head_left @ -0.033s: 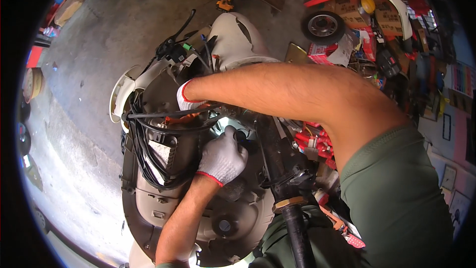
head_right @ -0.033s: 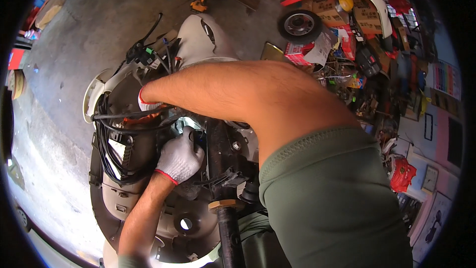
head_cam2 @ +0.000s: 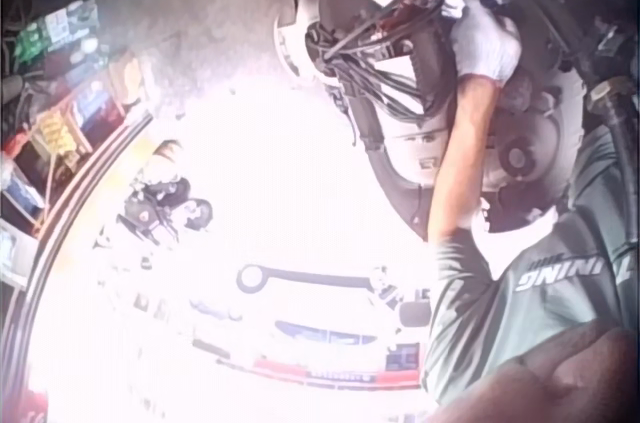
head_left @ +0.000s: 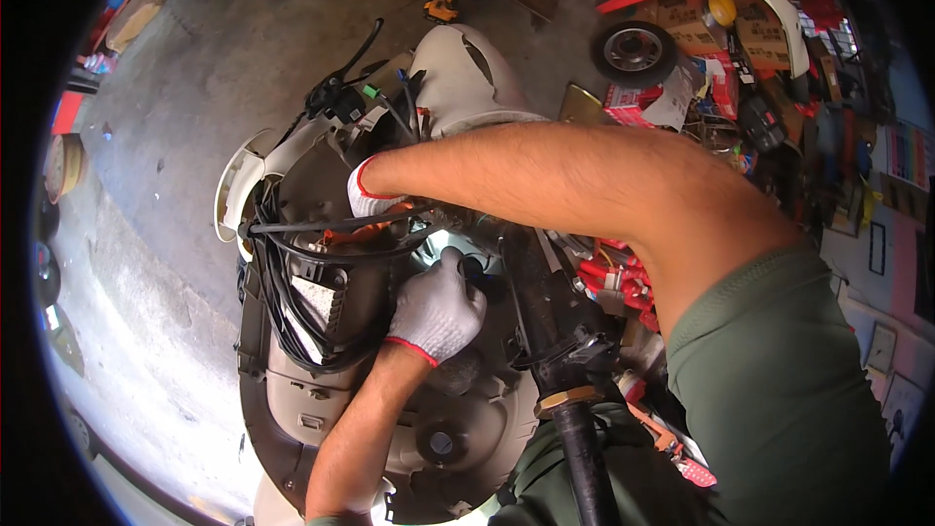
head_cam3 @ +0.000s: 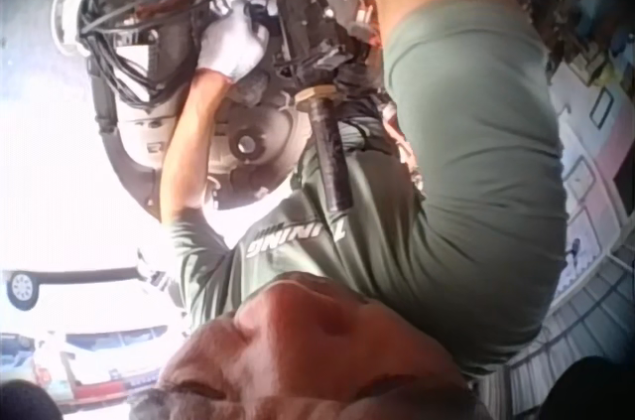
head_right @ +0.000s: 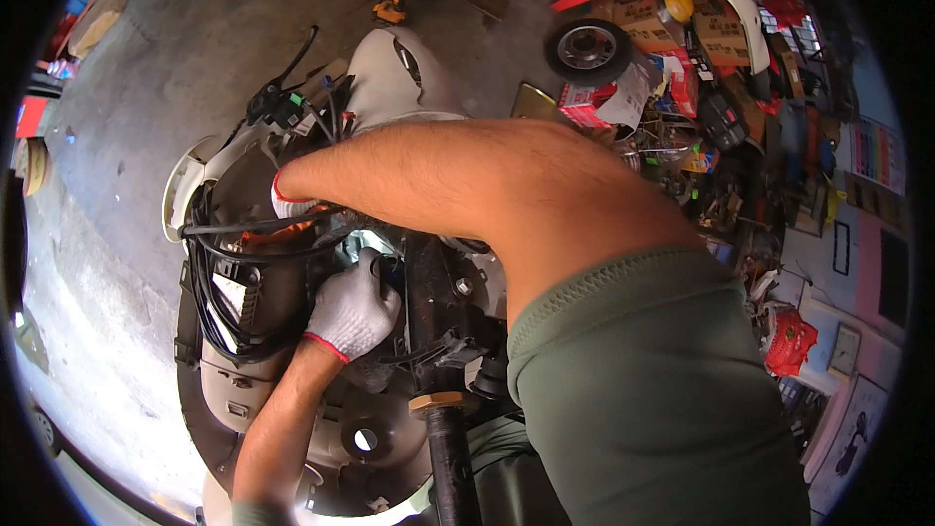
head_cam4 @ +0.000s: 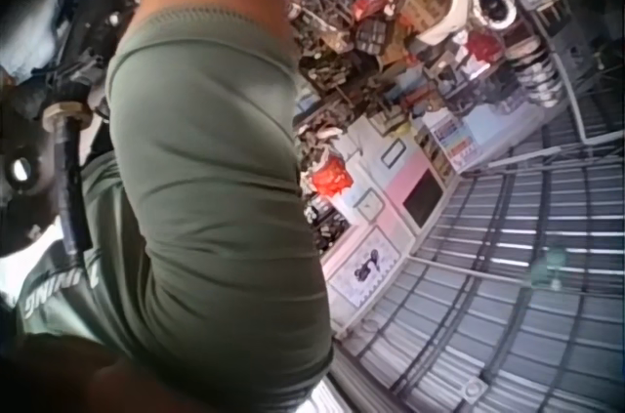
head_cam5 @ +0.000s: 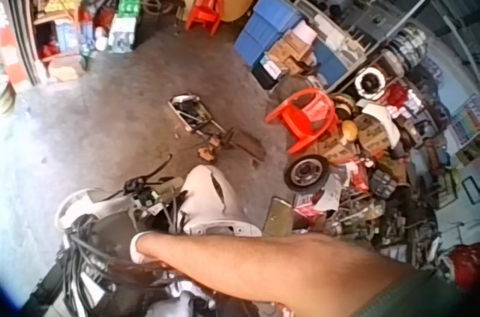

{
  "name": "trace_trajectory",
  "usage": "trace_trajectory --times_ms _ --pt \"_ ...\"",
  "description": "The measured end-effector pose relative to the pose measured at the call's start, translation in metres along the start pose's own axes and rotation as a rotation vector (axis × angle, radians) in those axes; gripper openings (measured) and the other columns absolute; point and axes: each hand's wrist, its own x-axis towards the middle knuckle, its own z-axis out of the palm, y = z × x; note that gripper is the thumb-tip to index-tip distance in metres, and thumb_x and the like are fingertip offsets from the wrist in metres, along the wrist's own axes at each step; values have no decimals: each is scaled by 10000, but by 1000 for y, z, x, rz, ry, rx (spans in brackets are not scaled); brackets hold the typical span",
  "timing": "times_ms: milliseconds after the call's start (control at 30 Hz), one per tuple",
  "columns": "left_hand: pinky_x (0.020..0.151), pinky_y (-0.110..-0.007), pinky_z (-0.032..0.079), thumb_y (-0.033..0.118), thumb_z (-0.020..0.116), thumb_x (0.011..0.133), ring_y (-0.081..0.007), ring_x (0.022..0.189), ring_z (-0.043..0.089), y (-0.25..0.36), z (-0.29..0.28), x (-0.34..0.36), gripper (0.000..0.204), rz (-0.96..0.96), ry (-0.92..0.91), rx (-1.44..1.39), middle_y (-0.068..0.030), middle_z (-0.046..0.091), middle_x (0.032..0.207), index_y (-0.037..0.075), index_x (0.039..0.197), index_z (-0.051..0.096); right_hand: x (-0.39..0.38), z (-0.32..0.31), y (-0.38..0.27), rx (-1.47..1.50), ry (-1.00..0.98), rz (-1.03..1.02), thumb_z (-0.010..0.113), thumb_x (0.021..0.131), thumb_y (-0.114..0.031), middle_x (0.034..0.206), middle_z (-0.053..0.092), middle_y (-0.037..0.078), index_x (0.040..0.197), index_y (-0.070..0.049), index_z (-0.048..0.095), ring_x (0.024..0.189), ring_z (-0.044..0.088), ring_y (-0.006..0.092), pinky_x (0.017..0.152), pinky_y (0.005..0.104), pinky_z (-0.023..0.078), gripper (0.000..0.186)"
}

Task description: The person moves wiring and components inside the front panel of a motorcycle by hand and uses an adjustable wrench to turn a bolt.

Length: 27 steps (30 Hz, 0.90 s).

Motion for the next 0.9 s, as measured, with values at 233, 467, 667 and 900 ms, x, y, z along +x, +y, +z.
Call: trace_trajectory --times_ms 233,467,667,900 --pt "655 -566 545 190 624 819 -497 709 644 4 -2 1 396 -17 -7 -28 -296 624 722 -36 1120 499 -15 3 25 -336 -647 106 680 777 -218 815 709 75 783 -95 696 694 597 206 653 367 480 124" --pt "659 -566 545 195 631 821 -496 712 643 0 -1 0 403 19 10 -20 -294 625 723 -29 1125 492 -6 9 20 -364 -697 98 672 797 -242 837 718 81 813 -93 716 720 619 219 665 380 492 157" --pt "649 -559 547 190 638 817 -490 706 643 0 0 1 399 12 -2 -12 -286 623 712 -30 1118 497 -4 11 19 -370 -712 96 665 814 -263 856 726 86 839 -91 733 743 637 231 676 392 503 187" --pt "640 -553 548 189 640 816 -487 699 644 1 -1 1 398 15 -11 -7 -285 625 714 -36 1113 501 -5 12 23 -390 -757 94 658 833 -287 878 735 92 868 -88 752 770 658 245 688 405 516 223"
